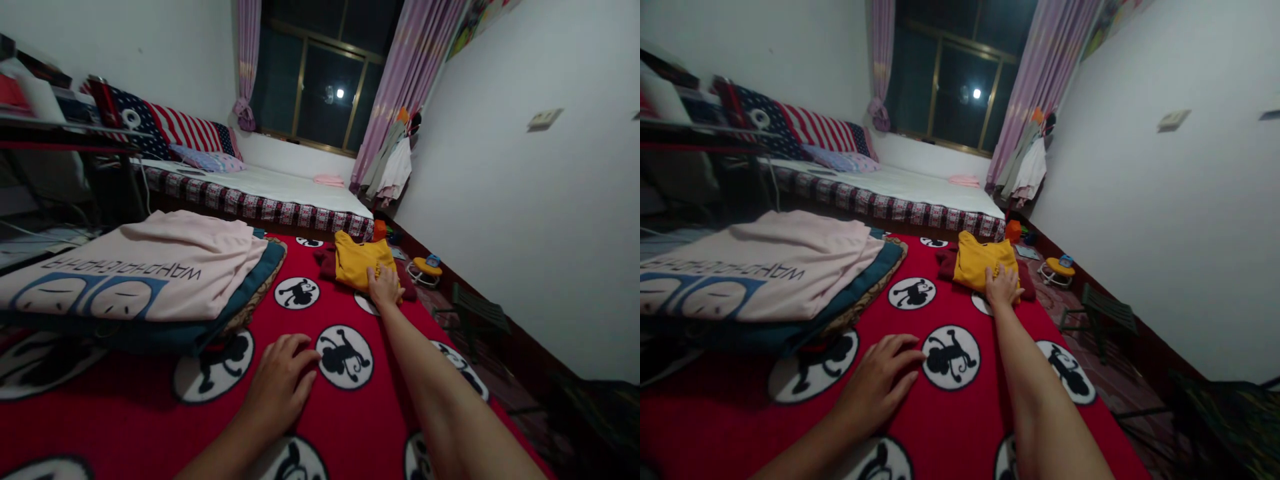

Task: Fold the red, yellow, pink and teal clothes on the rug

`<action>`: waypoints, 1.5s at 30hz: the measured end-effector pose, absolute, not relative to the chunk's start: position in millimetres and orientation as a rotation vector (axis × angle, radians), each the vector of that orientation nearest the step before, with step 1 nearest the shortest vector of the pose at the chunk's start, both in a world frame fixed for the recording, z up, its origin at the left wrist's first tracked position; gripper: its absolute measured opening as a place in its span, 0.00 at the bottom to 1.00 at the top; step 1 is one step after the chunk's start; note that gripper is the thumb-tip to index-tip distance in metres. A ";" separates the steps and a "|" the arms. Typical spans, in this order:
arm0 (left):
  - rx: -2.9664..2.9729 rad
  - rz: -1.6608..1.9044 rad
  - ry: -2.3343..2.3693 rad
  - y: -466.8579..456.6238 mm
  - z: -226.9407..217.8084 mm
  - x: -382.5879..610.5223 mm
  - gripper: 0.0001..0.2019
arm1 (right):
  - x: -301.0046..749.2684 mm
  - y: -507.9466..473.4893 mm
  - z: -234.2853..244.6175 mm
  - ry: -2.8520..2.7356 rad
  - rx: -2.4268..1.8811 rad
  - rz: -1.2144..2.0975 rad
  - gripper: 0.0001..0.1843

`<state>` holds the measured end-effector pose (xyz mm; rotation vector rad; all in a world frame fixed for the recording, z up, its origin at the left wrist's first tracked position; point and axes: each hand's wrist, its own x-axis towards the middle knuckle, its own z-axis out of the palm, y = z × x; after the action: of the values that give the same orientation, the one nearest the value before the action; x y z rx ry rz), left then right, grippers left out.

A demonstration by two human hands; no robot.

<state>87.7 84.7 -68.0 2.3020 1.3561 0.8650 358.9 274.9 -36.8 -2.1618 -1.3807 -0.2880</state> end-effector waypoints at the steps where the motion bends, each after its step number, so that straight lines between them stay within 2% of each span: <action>1: 2.290 0.870 1.355 85.1 -66.8 88.0 0.13 | 365.4 274.2 -37.0 -1.379 -2.205 -0.169 0.34; 3: 2.266 0.885 1.348 85.7 -64.6 88.1 0.12 | 369.4 270.9 -34.9 -1.390 -2.243 -0.096 0.35; 7: 2.251 0.930 1.329 86.4 -61.8 87.0 0.12 | 337.5 241.6 -39.9 -1.534 -2.162 -0.380 0.32; 10: 2.267 0.950 1.311 86.4 -60.9 86.0 0.12 | 296.9 202.2 -56.9 -2.011 -2.042 -0.171 0.32; 12: 2.274 0.954 1.306 86.4 -61.0 85.1 0.12 | 273.1 173.9 -65.8 -2.105 -2.057 -0.005 0.34; 20: 2.369 0.996 1.217 86.9 -68.5 77.6 0.10 | 231.2 79.7 -69.5 -2.064 -1.920 -0.055 0.28; 25: 2.448 1.006 1.243 63.4 -73.3 75.3 0.12 | 238.9 65.9 -66.8 -1.994 -1.716 0.118 0.18; 28: 2.561 0.860 1.174 46.5 -65.0 66.6 0.14 | 244.6 72.0 -69.3 -1.903 -1.642 0.166 0.14; 31: 2.727 0.650 1.039 49.0 -34.2 41.7 0.15 | 247.1 79.2 -74.9 -1.873 -1.593 0.154 0.13; 34: 2.764 0.766 1.386 76.7 14.3 -2.7 0.14 | 247.9 82.6 -79.0 -1.879 -1.546 0.142 0.13; 36: 2.552 0.870 1.887 102.9 42.9 -38.8 0.15 | 248.2 83.2 -80.1 -1.866 -1.540 0.136 0.13; 38: 2.256 0.823 2.240 127.1 58.4 -73.6 0.17 | 248.5 83.7 -80.7 -1.849 -1.543 0.130 0.13; 42: 2.006 0.768 2.414 152.3 47.5 -116.6 0.26 | 249.0 84.9 -81.8 -1.846 -1.538 0.133 0.14; 45: 1.944 0.846 2.437 154.4 29.3 -120.6 0.23 | 248.5 84.5 -81.3 -1.839 -1.544 0.125 0.13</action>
<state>-120.6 154.4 29.3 1.9438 2.4371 0.8459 248.5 84.5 -81.3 -1.5439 -1.8391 0.1250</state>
